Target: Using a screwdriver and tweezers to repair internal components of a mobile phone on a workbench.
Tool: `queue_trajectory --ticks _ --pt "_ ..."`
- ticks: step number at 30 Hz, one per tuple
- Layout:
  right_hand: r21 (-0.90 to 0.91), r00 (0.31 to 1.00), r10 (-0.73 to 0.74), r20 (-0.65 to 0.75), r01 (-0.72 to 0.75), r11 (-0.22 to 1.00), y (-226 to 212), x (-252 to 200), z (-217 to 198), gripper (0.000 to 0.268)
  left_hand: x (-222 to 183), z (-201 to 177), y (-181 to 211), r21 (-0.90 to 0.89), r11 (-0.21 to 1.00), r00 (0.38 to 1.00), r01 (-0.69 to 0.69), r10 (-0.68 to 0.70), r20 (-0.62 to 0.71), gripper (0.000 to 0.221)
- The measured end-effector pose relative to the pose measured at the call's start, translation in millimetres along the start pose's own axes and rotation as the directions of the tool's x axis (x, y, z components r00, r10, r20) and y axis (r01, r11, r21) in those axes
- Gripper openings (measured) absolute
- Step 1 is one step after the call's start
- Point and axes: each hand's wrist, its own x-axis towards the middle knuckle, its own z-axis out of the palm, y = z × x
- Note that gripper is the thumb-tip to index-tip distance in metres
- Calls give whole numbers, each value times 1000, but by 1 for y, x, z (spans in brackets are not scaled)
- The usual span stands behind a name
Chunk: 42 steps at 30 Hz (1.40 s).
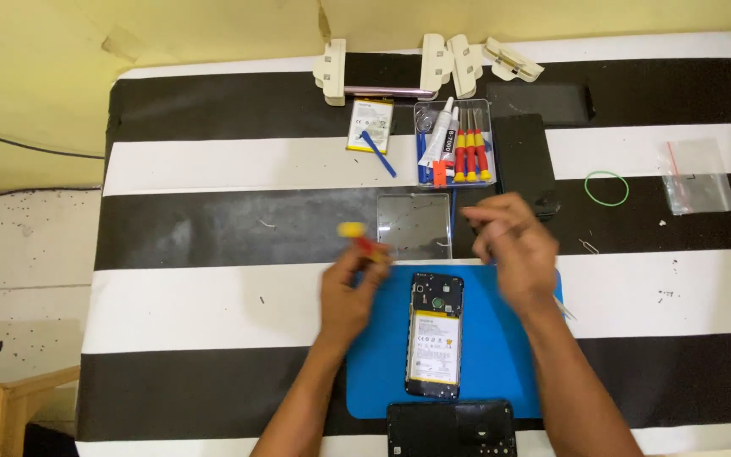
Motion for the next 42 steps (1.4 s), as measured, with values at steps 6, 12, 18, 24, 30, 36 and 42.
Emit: queue_trajectory --ticks 6,12,18,24,30,36,42 --pt "232 979 203 -35 -189 954 73 0 -10 76 25 -8 52 -129 962 926 242 -269 -264 24" --pt "98 970 244 3 -243 965 46 -1 16 11 52 -14 14 -119 977 940 176 -203 -274 24" --pt "-79 994 37 -105 -46 996 50 3 11 10 57 -10 -18 -192 973 967 126 -163 -193 22" --pt "-180 984 -38 -173 7 984 55 11 19 10 57 -5 -31 -119 984 974 134 -153 -170 16" --pt "-339 986 -103 -133 53 939 50 17 22 6 58 -4 -33 -100 987 974 129 -145 -174 15" --pt "-305 989 -78 -127 36 952 60 15 20 5 59 -1 -32 -34 993 977 115 -119 -175 13" --pt "-303 990 -65 -126 24 953 57 16 21 4 58 1 -30 -9 993 979 116 -116 -170 14"
